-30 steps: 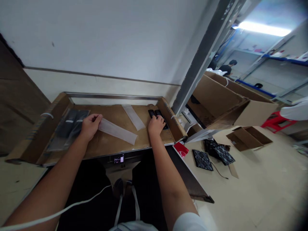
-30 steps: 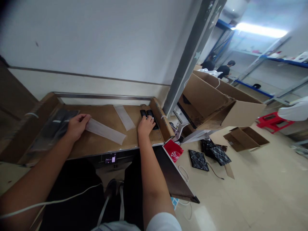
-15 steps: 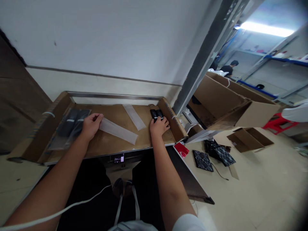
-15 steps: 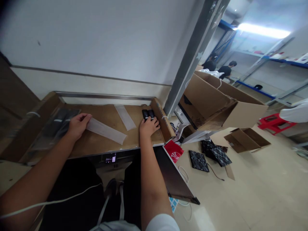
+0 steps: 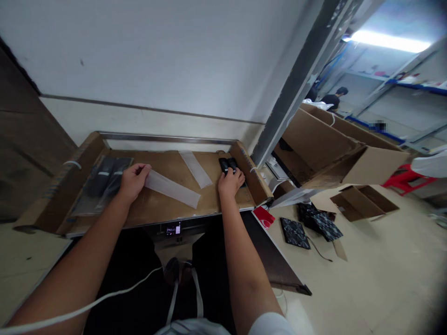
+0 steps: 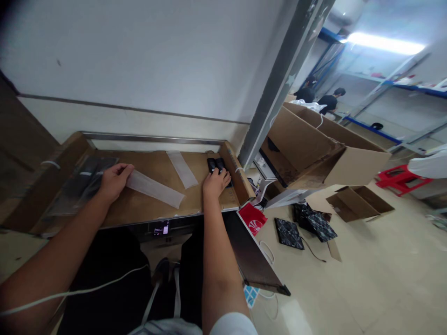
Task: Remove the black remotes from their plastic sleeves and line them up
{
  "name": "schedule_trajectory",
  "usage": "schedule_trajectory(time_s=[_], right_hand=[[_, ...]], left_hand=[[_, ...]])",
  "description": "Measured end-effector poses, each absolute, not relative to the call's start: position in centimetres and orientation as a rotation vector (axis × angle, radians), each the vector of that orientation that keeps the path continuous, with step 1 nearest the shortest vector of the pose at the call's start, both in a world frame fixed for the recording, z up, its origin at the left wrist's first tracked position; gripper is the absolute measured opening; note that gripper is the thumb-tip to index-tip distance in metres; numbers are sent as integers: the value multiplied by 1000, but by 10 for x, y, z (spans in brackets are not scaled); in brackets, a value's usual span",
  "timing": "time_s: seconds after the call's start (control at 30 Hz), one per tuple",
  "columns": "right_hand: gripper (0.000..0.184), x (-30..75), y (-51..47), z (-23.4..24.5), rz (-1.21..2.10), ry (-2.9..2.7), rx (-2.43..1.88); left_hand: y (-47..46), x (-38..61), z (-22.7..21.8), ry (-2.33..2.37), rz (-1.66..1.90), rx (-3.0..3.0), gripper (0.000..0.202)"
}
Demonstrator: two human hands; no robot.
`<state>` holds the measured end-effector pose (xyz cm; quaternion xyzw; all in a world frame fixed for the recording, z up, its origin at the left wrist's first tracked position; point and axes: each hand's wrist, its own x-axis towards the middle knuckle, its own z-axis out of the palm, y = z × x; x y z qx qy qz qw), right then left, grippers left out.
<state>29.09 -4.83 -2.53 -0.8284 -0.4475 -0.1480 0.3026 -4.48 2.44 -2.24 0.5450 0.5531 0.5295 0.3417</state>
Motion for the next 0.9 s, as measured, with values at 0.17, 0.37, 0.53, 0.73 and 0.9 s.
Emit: schedule_trajectory(time_s=[0.17,0.37,0.53,0.73,0.9], right_hand=[[32,288,-50,-17,-391,-1208,-2049],[40,278,-61,-7,-267,-1562,-1793],[34,227,-82,-1,6,-1853,-1540],[43,163,-75,13,193,-1938,-1702],[62,161,-69,13,257,-1876,-1908]], left_hand=[[25,-44,-22,1436,1363,1412,29],[25,-43,-23,1437,1347,1384,31],[21,-42,-17,1448,1316,1472,34],[12,-39,-7,1502,1291,1502,37],[20,-43,-17,1532,1354,1464,40]])
